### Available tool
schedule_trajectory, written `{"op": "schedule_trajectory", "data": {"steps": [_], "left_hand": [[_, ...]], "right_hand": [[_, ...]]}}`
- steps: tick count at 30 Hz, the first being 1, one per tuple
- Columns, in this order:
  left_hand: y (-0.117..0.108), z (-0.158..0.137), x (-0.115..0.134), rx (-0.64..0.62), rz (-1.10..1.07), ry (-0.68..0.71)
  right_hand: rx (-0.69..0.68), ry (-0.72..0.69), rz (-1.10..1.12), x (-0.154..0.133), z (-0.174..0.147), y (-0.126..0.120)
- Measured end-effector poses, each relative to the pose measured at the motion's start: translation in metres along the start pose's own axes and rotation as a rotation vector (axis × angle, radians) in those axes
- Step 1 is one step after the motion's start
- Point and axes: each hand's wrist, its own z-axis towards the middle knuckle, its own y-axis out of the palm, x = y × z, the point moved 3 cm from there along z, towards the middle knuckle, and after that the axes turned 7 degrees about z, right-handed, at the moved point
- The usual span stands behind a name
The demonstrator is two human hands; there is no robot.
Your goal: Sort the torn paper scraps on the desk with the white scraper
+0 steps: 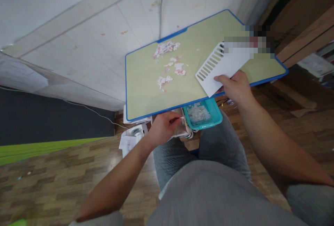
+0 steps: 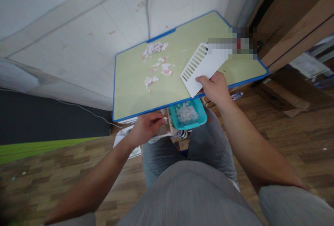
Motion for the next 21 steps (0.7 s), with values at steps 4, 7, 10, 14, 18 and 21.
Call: {"op": "schedule_trajectory", "data": {"steps": [4, 7, 10, 14, 18, 21], "left_hand": [[0.002, 0.008, 0.003, -0.068, -0.117, 0.019], [-0.001, 0.009, -0.007, -0.029, -0.038, -0.072], [-0.001, 0.006, -0.017, -0.023, 0.083, -0.143], [0.012, 0.010, -0.026, -0.168, 0.332, -0.198], [0.028, 0.024, -0.030, -0.272, 0.515, -0.236], [0.036, 0.032, -0.033, -0.309, 0.617, -0.266]], "right_hand": [[0.005, -0.015, -0.001, 0.000, 0.000, -0.001], [0.006, -0.005, 0.026, 0.001, 0.001, -0.002], [-0.001, 0.003, 0.034, 0.002, 0.001, -0.002], [-0.002, -0.019, 0.021, 0.003, 0.001, -0.001], [-0.015, -0.027, 0.022, 0.003, 0.002, -0.001], [-0.030, -0.031, -0.003, 0.004, 0.003, -0.002]]}}
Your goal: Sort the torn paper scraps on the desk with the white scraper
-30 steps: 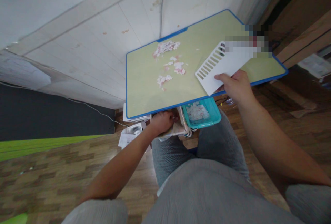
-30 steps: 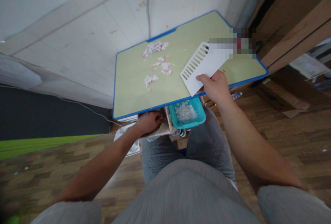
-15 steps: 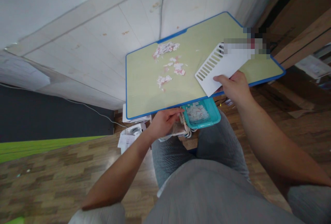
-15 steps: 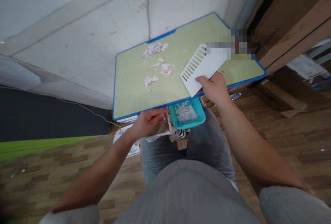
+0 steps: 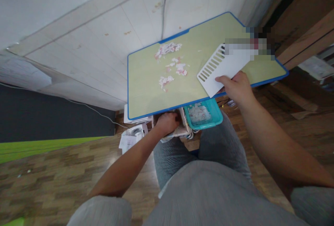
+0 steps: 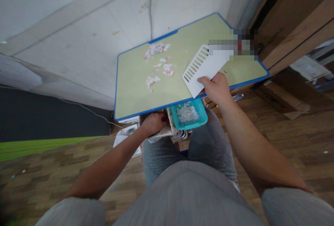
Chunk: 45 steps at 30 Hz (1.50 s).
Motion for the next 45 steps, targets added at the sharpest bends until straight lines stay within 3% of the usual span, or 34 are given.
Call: {"op": "schedule_trajectory", "data": {"steps": [9, 15, 18, 21, 26, 30, 36, 40, 45], "left_hand": [[-0.001, 0.003, -0.005, -0.008, -0.004, 0.026], [-0.016, -0.030, -0.015, 0.048, -0.222, 0.119], [-0.038, -0.048, -0.003, 0.116, -0.342, 0.161], [-0.062, -0.048, 0.023, 0.249, -0.457, 0.228], [-0.080, -0.019, 0.059, 0.396, -0.256, 0.311], [-0.084, -0.009, 0.061, 0.462, -0.154, 0.340], [-0.088, -0.012, 0.028, 0.633, -0.189, 0.237], [-0.086, -0.014, -0.022, 0.755, -0.199, 0.012], [-0.076, -0.002, -0.087, 0.713, -0.148, -0.276]], "right_hand": [[0.015, -0.010, -0.003, -0.001, -0.002, -0.001], [0.011, 0.000, 0.005, -0.001, -0.002, 0.001], [-0.014, -0.004, -0.003, -0.002, -0.001, 0.002], [-0.014, 0.004, 0.006, -0.003, -0.001, 0.001], [0.009, 0.040, 0.002, -0.001, 0.001, 0.001], [0.024, 0.074, 0.045, 0.003, 0.002, 0.000], [0.043, 0.079, 0.128, 0.003, 0.003, 0.000], [0.055, 0.082, 0.180, -0.002, 0.002, 0.003], [0.038, 0.085, 0.119, -0.003, 0.010, 0.005]]}}
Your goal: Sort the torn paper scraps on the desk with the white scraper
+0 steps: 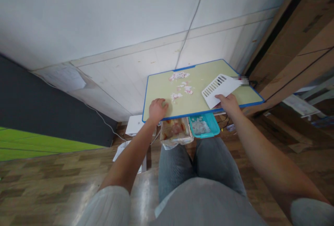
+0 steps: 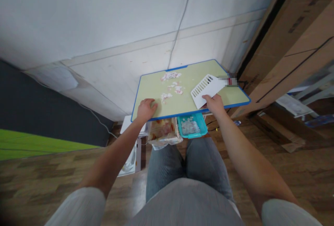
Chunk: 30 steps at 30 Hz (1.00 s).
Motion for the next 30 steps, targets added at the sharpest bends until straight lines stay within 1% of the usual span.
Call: {"op": "schedule_trajectory", "data": {"steps": [2, 4, 10, 13, 16, 21, 25, 30], "left_hand": [[0.005, 0.009, -0.015, -0.001, 0.036, -0.040], [0.007, 0.019, -0.023, 0.019, 0.057, -0.050], [0.012, 0.048, -0.032, 0.059, 0.073, -0.097], [0.015, 0.060, -0.036, 0.085, 0.059, -0.147], [0.016, 0.067, -0.037, 0.103, 0.060, -0.190], [0.016, 0.067, -0.034, 0.114, 0.066, -0.187], [0.017, 0.066, -0.033, 0.119, 0.056, -0.194], [0.019, 0.067, -0.034, 0.121, 0.050, -0.195]], "right_hand": [[-0.004, -0.010, -0.056, -0.002, 0.009, 0.000], [-0.006, -0.022, -0.111, -0.006, 0.021, 0.000], [-0.012, -0.023, -0.244, -0.021, 0.053, 0.005], [-0.065, 0.013, -0.275, -0.022, 0.059, 0.014], [-0.166, 0.078, -0.282, -0.018, 0.053, 0.025], [-0.303, 0.134, -0.308, -0.012, 0.023, 0.036], [-0.343, 0.130, -0.329, -0.015, 0.004, 0.041], [-0.368, 0.116, -0.334, -0.019, -0.003, 0.055]]}}
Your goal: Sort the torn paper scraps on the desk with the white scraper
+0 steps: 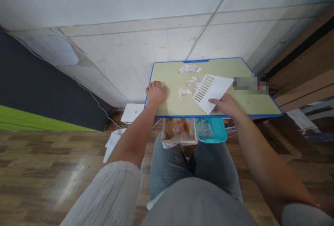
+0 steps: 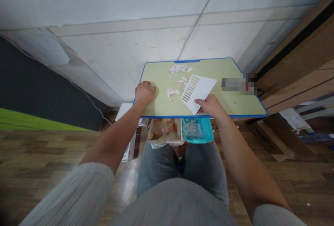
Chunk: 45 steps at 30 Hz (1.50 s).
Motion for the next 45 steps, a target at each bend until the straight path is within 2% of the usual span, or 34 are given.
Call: {"op": "schedule_trajectory", "data": {"steps": [8, 17, 21, 30, 39, 45], "left_hand": [[0.000, -0.001, 0.002, -0.012, -0.005, 0.000], [0.000, -0.001, 0.002, -0.010, -0.015, 0.004], [0.000, -0.001, 0.002, -0.016, -0.023, -0.002], [0.000, 0.000, 0.001, -0.020, -0.034, -0.003], [-0.003, -0.001, 0.003, -0.028, -0.021, -0.001], [-0.002, -0.001, 0.003, -0.028, -0.010, -0.007]], "right_hand": [[-0.024, 0.010, 0.067, 0.000, 0.007, 0.016], [0.107, 0.003, 0.080, 0.014, -0.016, -0.019], [0.126, -0.012, 0.009, 0.023, -0.024, -0.018], [0.001, -0.031, -0.029, 0.009, -0.030, 0.009], [-0.193, -0.007, -0.017, 0.003, -0.039, 0.041], [-0.260, 0.018, 0.056, 0.001, -0.044, 0.041]]}}
